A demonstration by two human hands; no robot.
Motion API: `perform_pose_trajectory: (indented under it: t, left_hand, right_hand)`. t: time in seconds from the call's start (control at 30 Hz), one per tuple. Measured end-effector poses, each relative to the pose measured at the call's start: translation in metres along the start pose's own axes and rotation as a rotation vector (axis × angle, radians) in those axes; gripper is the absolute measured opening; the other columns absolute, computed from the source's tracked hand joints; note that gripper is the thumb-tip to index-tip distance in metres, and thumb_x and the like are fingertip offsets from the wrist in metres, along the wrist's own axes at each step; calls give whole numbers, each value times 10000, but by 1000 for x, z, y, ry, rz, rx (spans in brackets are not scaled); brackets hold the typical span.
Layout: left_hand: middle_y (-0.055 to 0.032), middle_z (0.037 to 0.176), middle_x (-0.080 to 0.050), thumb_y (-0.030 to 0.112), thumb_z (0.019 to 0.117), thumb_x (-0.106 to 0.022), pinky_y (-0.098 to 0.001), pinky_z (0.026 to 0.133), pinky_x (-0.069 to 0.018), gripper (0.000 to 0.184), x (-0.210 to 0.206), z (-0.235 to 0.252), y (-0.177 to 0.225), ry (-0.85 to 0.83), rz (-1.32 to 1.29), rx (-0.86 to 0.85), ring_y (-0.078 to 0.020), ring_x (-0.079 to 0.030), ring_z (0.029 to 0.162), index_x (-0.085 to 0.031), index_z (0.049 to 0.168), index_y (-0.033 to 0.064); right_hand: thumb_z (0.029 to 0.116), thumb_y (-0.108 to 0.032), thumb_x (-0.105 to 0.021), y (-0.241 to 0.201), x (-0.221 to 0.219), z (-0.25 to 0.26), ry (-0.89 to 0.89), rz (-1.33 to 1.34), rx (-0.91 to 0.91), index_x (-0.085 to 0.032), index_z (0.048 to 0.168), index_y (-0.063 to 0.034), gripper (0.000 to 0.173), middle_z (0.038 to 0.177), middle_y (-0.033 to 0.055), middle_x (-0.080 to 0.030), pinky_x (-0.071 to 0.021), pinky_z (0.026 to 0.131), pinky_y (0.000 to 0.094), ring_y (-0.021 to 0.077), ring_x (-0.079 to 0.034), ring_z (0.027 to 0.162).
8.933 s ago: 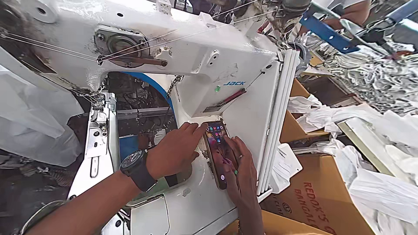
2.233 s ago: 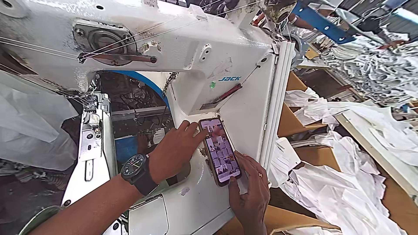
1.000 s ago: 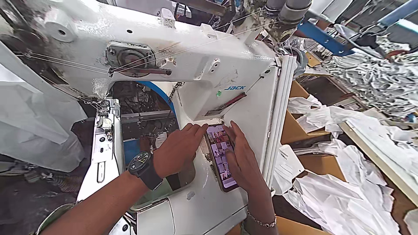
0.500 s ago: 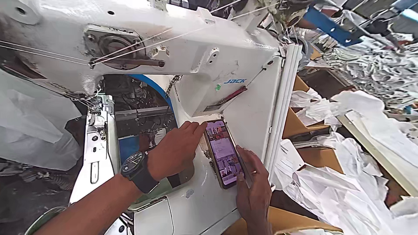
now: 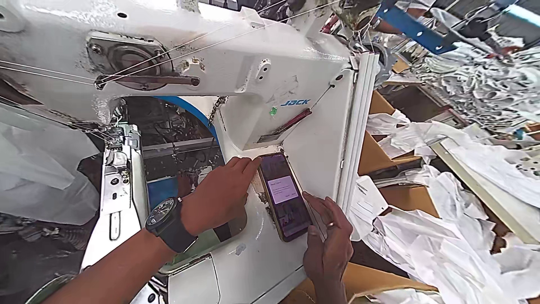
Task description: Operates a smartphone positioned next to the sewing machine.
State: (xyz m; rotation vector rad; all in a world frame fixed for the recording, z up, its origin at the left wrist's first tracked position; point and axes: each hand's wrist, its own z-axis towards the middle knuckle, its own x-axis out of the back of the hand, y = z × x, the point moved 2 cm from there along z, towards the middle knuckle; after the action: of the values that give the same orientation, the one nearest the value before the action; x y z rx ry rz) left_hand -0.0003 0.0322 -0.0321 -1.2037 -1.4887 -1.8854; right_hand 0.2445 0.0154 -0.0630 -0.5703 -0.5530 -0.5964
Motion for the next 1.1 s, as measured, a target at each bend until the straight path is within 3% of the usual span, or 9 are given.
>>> perform_pose_trajectory:
  t: [0.13,0.23,0.6,0.7,0.73,0.8,0.9,0.97,1.1]
  left_hand:
    - [-210,1401,-552,113,962,-664,-506,966,-514,659,-1,-1,-1,0,-8,-15,-396,-530,1310,-381,1551,23]
    - [-214,1417,-539,112,964,-665,-505,971,-511,670,2,0,0,-24,-10,-3,-397,-522,1322,-367,1557,22]
    - [-215,1425,-531,131,970,-671,-509,982,-505,695,5,-1,3,-65,-26,25,-398,-514,1332,-341,1573,33]
    - [-216,1432,-529,137,972,-673,-511,982,-505,695,5,0,2,-55,-29,25,-397,-517,1330,-339,1574,37]
    - [-217,1417,-537,137,972,-673,-513,971,-509,684,4,1,1,-41,-27,16,-398,-529,1312,-351,1565,31]
    - [-220,1392,-553,140,969,-678,-518,967,-512,657,1,2,-1,-5,-18,-3,-401,-546,1284,-383,1544,18]
    - [-233,1366,-567,125,948,-694,-546,964,-499,639,-6,5,-7,64,0,-29,-418,-553,1258,-427,1516,4]
    - [-239,1352,-572,105,922,-716,-568,967,-495,628,-10,6,-13,128,24,-34,-430,-552,1255,-463,1488,7]
    - [-267,1335,-583,87,883,-751,-609,980,-491,646,-11,6,-26,232,47,-52,-461,-560,1252,-488,1463,-18]
  right_hand:
    - [1033,-270,-445,1,-2,-2,-10,16,-2,-375,1414,-60,441,1339,101,-658,-388,1132,229,96,-551,1320]
    - [1000,-214,-445,0,-2,-6,-58,5,-9,-372,1419,-80,445,1398,129,-610,-347,1171,242,123,-494,1388]
    - [980,-188,-407,-2,-5,-9,-140,-60,-10,-410,1424,-11,478,1416,217,-574,-325,1184,266,195,-469,1413]
    - [1043,-305,-406,-2,-3,-7,-146,2,-61,-372,1448,19,520,1448,230,-548,-354,1164,274,172,-487,1389]
    - [1046,-358,-436,-4,-4,-4,-145,-12,-92,-376,1448,55,579,1440,247,-555,-391,1139,291,189,-518,1365]
    - [953,-450,-563,-14,-8,6,-162,-107,-175,-425,1443,122,766,1380,276,-599,-479,1053,373,288,-586,1285]
    - [787,-565,-701,-28,-19,24,-263,-260,-337,-460,1459,96,972,1249,235,-682,-519,938,544,424,-640,1153]
    - [756,-521,-760,-30,-24,34,-301,-300,-364,-518,1426,79,932,1180,255,-683,-511,896,596,460,-649,1083]
    - [798,-433,-795,-31,-34,49,-332,-292,-415,-582,1382,43,783,1145,272,-679,-523,899,584,464,-643,1087]
